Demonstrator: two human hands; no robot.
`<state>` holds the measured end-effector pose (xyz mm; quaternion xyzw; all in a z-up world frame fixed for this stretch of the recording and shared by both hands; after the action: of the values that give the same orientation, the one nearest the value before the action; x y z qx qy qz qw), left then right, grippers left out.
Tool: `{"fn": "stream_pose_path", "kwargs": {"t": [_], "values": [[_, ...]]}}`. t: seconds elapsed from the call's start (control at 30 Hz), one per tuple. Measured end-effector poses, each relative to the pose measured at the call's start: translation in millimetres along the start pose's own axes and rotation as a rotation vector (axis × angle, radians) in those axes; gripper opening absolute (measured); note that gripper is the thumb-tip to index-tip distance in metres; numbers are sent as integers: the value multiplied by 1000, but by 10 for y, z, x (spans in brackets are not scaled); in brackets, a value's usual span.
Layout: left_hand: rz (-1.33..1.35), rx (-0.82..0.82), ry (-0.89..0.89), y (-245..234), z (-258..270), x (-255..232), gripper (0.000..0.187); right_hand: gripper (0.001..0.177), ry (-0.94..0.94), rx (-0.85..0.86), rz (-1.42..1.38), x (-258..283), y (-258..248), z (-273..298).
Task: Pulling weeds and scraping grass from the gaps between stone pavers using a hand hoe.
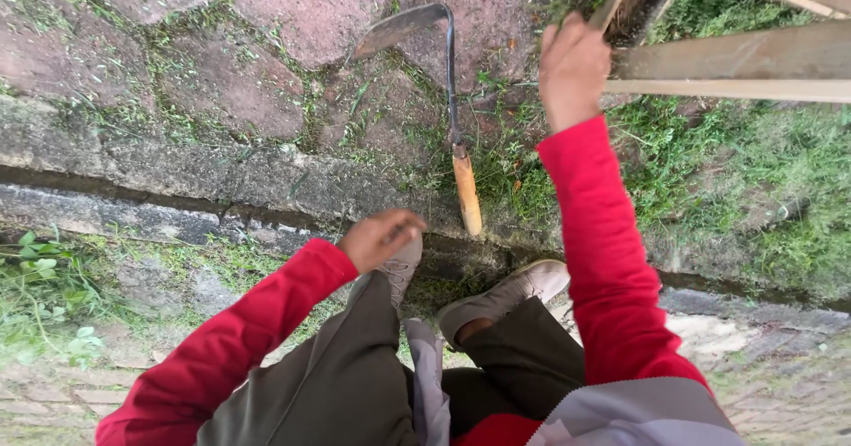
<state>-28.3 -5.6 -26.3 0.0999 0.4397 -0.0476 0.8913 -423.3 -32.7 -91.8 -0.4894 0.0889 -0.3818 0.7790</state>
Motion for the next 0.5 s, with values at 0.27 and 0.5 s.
{"fn": "stream_pose_path", "kwargs": {"t": [0.27,0.5], "values": [[869,-247,37,-776,-284,-181,68,27,-126,96,-9,820,-305,1036],[1351,-121,112,-796,-264,-634,58,43,-402,247,205,1651,6,1770]]}}
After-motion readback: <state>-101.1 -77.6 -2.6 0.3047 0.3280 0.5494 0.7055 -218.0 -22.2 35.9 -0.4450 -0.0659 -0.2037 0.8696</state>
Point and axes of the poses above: each hand's wrist, its own z-axis away from the middle knuckle, its own y-axis out of the palm, x = y × z, the point moved 2 cm from there along -z, towards the middle knuckle, and after that the axes turned 13 degrees about x, right-handed, at the moved point
